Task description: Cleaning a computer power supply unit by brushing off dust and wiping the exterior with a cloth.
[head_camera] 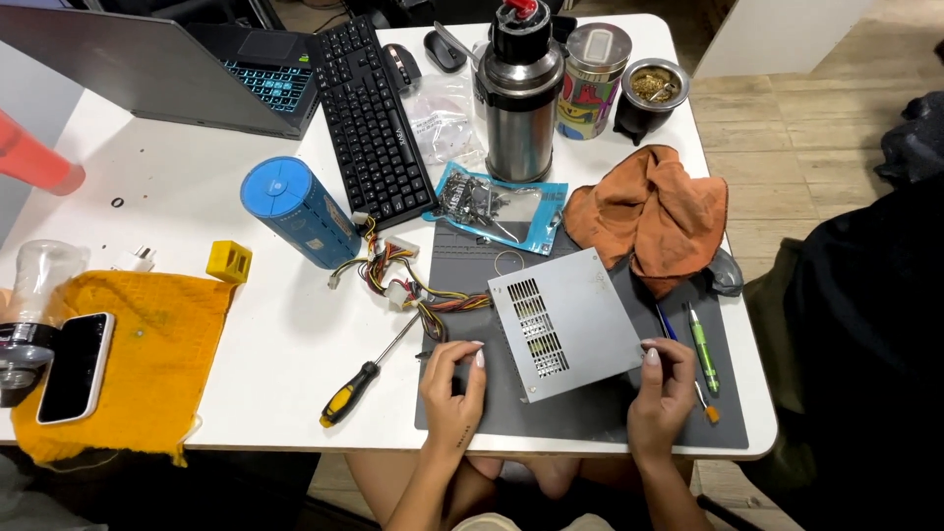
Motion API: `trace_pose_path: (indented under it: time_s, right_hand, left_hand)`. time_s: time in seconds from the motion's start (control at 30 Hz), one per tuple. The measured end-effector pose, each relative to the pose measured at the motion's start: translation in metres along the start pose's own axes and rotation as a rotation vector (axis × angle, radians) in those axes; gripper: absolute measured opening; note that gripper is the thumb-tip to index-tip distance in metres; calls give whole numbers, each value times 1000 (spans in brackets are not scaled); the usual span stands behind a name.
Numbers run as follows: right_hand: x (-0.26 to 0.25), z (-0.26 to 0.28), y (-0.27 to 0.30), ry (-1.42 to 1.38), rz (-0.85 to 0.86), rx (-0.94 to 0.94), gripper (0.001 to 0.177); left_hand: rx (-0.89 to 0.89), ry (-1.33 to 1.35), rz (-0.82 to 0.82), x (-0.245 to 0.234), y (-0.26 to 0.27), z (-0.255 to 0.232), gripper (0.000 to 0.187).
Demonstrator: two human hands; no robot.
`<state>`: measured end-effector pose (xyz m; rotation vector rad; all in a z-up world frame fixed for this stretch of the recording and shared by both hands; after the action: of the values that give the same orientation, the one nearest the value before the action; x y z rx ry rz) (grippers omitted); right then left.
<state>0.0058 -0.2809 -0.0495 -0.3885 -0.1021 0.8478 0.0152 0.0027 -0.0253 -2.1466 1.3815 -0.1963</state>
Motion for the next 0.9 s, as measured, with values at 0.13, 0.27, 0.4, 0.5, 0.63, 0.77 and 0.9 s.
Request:
trace_pose_path:
  time_s: [0.13,0.27,0.4,0.5,0.63,0.77,0.9]
  right_hand:
    - [1,0,-1,-3,2,-40,19]
    - [4,4,-2,-9,3,-43,21]
    - [5,2,7,-22,13,-27,24]
    - [5,-2,11,-28,21,-15,23]
    - [12,8,12,-28,27,-14,25]
    - [22,10,26,-28,127,74,51]
    - [34,3,33,-83,129,100,60]
  left_hand:
    - [18,12,11,6,0,-5,14]
    - [-14,54,-7,17,2,-7,14]
    - [3,112,-8,29,10,-7,22]
    - [-20,123,-51,30,11,-10,29]
    - [-58,119,-56,32,16,-15,39]
    - [-115,146,29,43,26,-16,63]
    - [-128,186,37,55,27,-9,71]
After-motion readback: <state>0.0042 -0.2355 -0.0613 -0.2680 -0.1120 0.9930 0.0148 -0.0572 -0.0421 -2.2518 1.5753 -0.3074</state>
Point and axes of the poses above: each hand's wrist, its own y-axis away from the middle knuckle, its own x-axis out of the palm, z = x × y, the point moved 6 cm from there along -y, towards the middle knuckle, and after that the axes turned 7 degrees about -z, right-handed, at the moved point
